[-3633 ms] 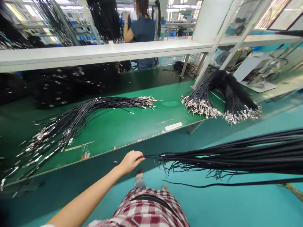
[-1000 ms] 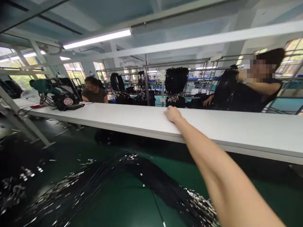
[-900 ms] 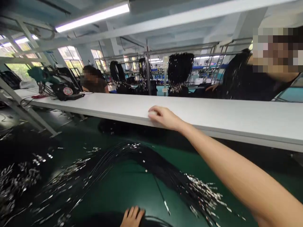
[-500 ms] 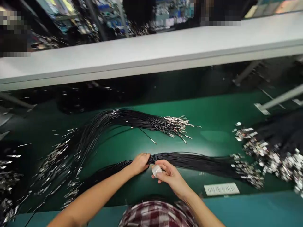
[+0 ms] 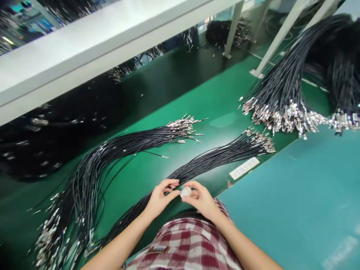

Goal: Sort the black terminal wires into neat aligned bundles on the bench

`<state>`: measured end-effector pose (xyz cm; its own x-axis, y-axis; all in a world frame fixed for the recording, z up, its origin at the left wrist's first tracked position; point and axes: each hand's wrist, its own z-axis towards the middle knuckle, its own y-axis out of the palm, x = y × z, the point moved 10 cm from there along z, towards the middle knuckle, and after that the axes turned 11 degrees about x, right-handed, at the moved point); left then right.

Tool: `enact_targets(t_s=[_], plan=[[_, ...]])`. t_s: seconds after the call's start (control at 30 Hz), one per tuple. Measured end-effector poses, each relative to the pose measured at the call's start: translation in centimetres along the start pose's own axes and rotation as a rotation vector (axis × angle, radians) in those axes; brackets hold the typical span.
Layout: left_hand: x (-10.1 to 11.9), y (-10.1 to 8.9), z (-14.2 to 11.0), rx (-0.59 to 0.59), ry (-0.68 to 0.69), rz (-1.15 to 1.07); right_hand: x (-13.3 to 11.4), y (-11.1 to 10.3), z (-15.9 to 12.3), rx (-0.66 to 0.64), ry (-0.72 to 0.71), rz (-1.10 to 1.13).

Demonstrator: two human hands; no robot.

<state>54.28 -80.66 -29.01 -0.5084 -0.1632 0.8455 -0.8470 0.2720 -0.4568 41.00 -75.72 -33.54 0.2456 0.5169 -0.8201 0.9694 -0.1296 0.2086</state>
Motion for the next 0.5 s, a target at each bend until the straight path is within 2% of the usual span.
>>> enact_targets(t_s=[0.07, 0.17, 0.33, 0.4, 0.5], plan=[[-0.4, 1.2, -0.3, -0.002, -0.092, -0.203, 0.2, 0.4, 0.2, 0.011, -0.017, -0.023], [-1.6, 2.2, -0.8, 0.041, -0.194, -0.347, 1.1, 0.4, 0.5, 0.045, -0.004, -0.018], [-4.3, 4.3, -2.6, -0.033, -0.443, -0.601, 1.8, 0.6, 0.4, 0.013, -0.012, -0.005], [-5.2, 4.3, -2.9, -0.006, -0.474, -0.606, 2.1, 0.5, 0.2, 0.022, 0.006, -0.029], [-5.5, 3.3, -2.3, 0.078, -0.38, -0.468, 2.5, 0.4, 0.0, 0.027, 0.081, -0.077]])
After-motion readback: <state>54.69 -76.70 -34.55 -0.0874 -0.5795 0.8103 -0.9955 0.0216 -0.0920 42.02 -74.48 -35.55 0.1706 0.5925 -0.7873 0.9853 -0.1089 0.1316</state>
